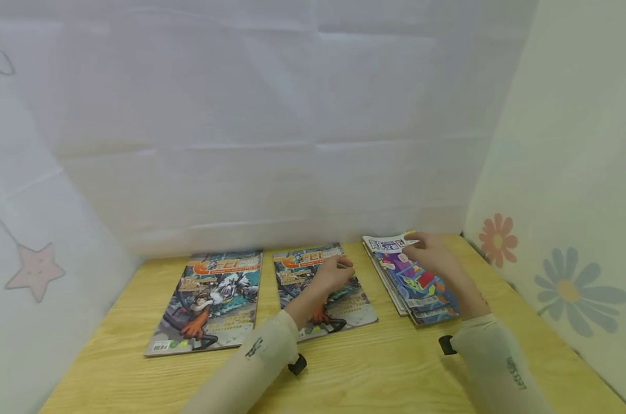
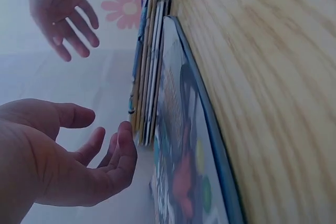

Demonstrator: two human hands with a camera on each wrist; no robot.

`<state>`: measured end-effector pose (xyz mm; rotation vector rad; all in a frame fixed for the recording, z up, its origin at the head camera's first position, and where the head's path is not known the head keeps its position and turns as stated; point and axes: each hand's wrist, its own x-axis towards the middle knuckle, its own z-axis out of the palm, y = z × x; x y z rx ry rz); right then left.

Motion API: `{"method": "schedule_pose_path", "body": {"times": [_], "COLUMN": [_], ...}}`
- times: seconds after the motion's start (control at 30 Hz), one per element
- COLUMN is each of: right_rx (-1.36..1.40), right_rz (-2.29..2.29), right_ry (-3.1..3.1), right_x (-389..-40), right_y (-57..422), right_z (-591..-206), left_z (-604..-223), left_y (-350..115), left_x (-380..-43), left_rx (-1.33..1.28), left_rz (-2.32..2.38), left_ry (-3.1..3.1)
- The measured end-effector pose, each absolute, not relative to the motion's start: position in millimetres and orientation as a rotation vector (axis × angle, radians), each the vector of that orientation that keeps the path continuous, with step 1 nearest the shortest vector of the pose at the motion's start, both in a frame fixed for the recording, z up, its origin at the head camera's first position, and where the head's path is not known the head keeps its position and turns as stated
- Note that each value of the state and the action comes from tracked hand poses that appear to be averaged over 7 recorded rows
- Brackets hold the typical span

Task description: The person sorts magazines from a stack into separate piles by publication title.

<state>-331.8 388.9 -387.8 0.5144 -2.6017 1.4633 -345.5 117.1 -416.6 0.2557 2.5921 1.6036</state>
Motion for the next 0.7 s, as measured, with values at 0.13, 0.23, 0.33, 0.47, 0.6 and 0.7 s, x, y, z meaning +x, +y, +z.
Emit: {"method": "schedule_pose_path", "body": {"times": [0.13, 0.23, 0.33, 0.47, 0.6, 0.7], "right_rx": [0.529, 0.557, 0.611, 0.646, 0.642, 0.648], "right_rz": [1.433, 1.437, 1.445, 1.445, 1.392, 1.338], "right_ry": [-2.623, -2.644, -2.652, -2.655, -2.716, -2.772], "right_x": [-331, -333, -336, -338, -340, -341], "right_y": [377, 367, 356, 344, 334, 330], "right_z": [-390, -393, -397, -402, -408, -411], "left_z": [-412, -408, -403, -396, -394, -394], "left_y": [96, 82, 71, 58, 44, 37], "left_x": [-339, -333, -327, -320, -310, -301], "left_rx": [0.269, 0.291, 0.333, 0.352, 0.321, 0.276], "left_rz": [1.591, 1.529, 1.437, 1.302, 1.098, 0.925], "left_ry": [2.634, 2.707, 2.801, 2.919, 3.07, 3.186]}}
